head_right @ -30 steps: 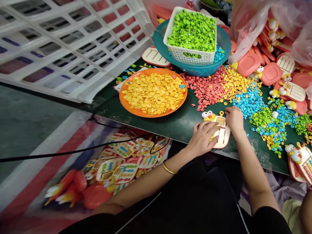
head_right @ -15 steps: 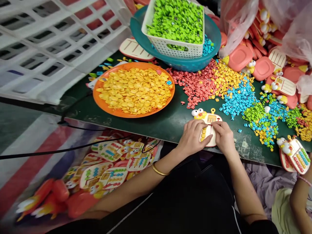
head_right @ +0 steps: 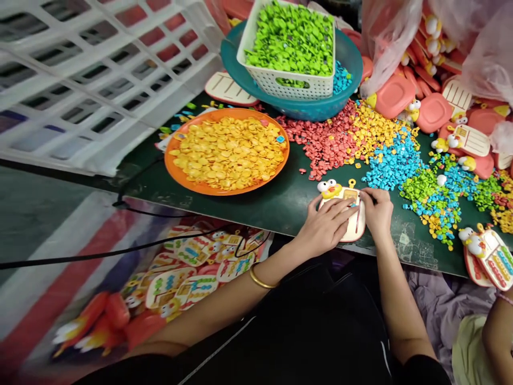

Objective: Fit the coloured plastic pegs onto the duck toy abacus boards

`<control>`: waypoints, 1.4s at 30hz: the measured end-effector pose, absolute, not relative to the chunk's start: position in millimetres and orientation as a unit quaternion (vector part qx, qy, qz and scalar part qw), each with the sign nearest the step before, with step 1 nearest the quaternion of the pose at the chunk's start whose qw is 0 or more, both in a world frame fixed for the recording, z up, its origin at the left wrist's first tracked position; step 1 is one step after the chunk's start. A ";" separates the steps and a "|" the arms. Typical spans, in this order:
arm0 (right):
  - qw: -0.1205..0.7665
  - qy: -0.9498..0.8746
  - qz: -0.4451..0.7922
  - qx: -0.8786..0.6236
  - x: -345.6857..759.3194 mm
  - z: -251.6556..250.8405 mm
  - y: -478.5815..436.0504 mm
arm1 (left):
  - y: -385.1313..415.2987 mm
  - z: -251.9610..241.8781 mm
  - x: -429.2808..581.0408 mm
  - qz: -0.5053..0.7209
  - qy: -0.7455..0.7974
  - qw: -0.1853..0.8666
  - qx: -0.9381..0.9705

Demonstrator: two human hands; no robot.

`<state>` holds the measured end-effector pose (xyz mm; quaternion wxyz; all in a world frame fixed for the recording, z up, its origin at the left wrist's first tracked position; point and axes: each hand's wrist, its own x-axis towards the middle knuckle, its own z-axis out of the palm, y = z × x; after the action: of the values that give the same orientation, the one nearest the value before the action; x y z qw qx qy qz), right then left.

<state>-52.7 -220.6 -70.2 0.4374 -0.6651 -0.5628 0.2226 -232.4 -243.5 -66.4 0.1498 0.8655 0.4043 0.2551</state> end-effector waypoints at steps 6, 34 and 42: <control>0.432 -0.597 0.146 -0.661 -63.1 -78.4 -221.4 | -242.5 -66.3 -232.1 0.285 0.399 0.173 0.854; 0.329 -0.747 0.159 -0.555 -25.9 -58.4 -227.8 | -241.9 -73.4 -230.2 0.313 0.389 0.192 0.845; 0.358 -0.701 0.141 -0.601 -50.2 -68.7 -263.0 | -236.3 -75.2 -231.2 0.291 0.395 0.198 0.849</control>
<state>-50.2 -263.0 -68.7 0.3578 -0.6007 -0.7009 0.1412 -231.2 -236.3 -75.2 0.1982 0.8486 0.3948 0.2912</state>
